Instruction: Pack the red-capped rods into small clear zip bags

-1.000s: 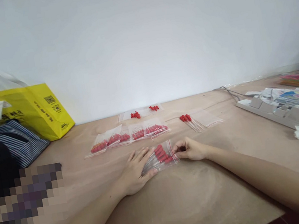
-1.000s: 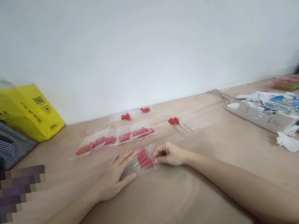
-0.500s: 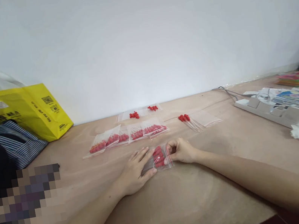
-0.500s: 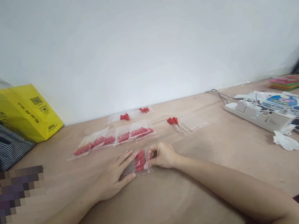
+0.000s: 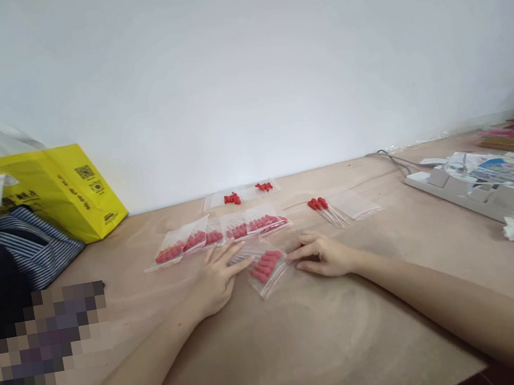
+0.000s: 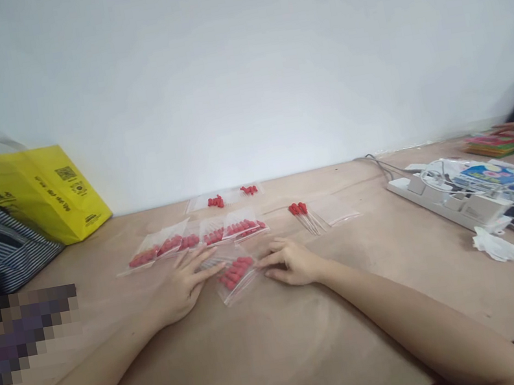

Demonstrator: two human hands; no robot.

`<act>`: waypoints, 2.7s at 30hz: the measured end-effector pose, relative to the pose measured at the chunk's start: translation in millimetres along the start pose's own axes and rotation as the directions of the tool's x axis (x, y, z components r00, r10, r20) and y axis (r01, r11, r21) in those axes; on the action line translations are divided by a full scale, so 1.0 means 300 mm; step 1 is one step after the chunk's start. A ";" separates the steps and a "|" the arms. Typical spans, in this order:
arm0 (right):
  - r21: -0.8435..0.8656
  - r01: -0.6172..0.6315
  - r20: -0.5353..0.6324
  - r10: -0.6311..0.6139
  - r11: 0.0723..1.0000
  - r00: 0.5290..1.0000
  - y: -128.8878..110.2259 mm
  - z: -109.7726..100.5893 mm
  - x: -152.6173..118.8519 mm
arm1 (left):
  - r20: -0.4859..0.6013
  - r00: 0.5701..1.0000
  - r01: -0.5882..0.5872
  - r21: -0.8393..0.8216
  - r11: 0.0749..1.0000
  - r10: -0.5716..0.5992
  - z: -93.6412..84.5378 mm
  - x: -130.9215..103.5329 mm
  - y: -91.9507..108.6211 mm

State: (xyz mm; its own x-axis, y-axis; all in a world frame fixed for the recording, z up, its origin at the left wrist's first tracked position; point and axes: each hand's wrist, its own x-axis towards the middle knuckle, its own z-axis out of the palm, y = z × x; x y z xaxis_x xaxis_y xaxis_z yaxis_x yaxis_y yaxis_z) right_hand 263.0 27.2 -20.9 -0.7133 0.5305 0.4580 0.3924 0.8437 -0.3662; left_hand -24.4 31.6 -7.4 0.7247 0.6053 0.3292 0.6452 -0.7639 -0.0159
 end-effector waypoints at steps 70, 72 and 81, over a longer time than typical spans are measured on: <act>-0.464 0.169 -0.260 -0.316 0.870 0.912 -0.087 0.115 0.116 | -0.421 0.824 -0.274 0.290 0.917 0.379 0.021 0.037 0.130; -0.486 0.194 -0.240 -0.344 0.852 0.908 -0.093 0.114 0.119 | -0.418 0.819 -0.290 0.291 0.912 0.394 0.024 0.041 0.131; -0.520 0.160 -0.235 -0.320 0.839 0.918 -0.072 0.097 0.103 | -0.402 0.806 -0.284 0.380 0.880 0.434 0.002 0.006 0.093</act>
State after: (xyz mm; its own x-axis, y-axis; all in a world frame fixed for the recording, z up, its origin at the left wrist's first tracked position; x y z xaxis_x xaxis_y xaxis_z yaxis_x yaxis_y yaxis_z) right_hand 215.5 23.0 -22.3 -0.6440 0.2356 0.7278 0.5169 0.8354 0.1869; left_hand -4.8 11.5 -7.8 0.7667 0.0667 0.6385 0.4543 -0.7591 -0.4662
